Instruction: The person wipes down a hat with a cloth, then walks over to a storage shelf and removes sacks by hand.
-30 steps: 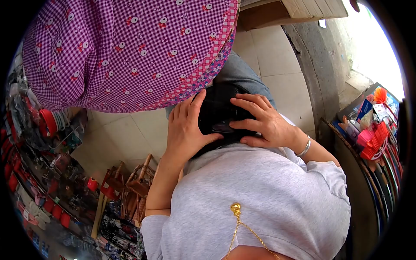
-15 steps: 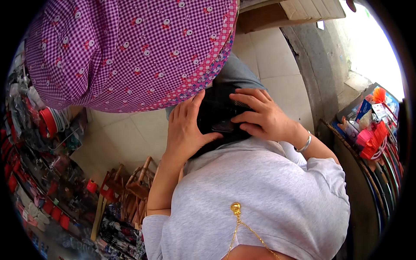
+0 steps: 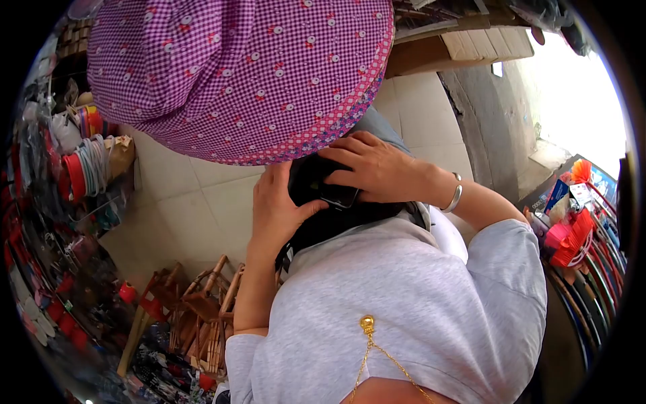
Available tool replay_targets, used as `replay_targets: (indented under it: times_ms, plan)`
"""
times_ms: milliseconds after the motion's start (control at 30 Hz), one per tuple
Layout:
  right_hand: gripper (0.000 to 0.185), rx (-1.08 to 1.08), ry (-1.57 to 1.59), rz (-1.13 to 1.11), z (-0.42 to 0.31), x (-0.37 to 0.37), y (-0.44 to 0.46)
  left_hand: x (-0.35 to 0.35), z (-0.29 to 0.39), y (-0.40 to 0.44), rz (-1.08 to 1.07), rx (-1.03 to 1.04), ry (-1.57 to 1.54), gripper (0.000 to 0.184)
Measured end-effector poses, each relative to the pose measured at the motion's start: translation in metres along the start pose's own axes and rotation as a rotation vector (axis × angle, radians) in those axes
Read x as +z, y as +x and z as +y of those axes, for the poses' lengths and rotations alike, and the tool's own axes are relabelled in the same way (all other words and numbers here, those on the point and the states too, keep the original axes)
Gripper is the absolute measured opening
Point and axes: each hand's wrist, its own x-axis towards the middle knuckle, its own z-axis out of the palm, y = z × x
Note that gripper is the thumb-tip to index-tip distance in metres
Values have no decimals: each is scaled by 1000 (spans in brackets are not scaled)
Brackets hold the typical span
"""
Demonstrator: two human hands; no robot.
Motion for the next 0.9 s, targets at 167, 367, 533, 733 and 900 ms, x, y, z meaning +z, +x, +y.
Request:
replay_targets:
  times_ms: [167, 367, 533, 733, 900]
  plan:
    - [49, 55, 53, 36, -9, 0, -7, -5, 0, -7, -13, -52, -96, 82]
    - [38, 381, 329, 243, -11, -6, -53, -1, -8, -7, 91, 106, -90, 20]
    - [41, 819, 677, -61, -12, 7, -88, -6, 4, -12, 147, 256, -204, 7]
    - [40, 953, 941, -95, -4, 2, -72, 0, -4, -22, 119, 272, -256, 11]
    - [32, 1013, 1174, -188, 17, 6, -65, -5, -9, -39, 168, 209, -202, 28]
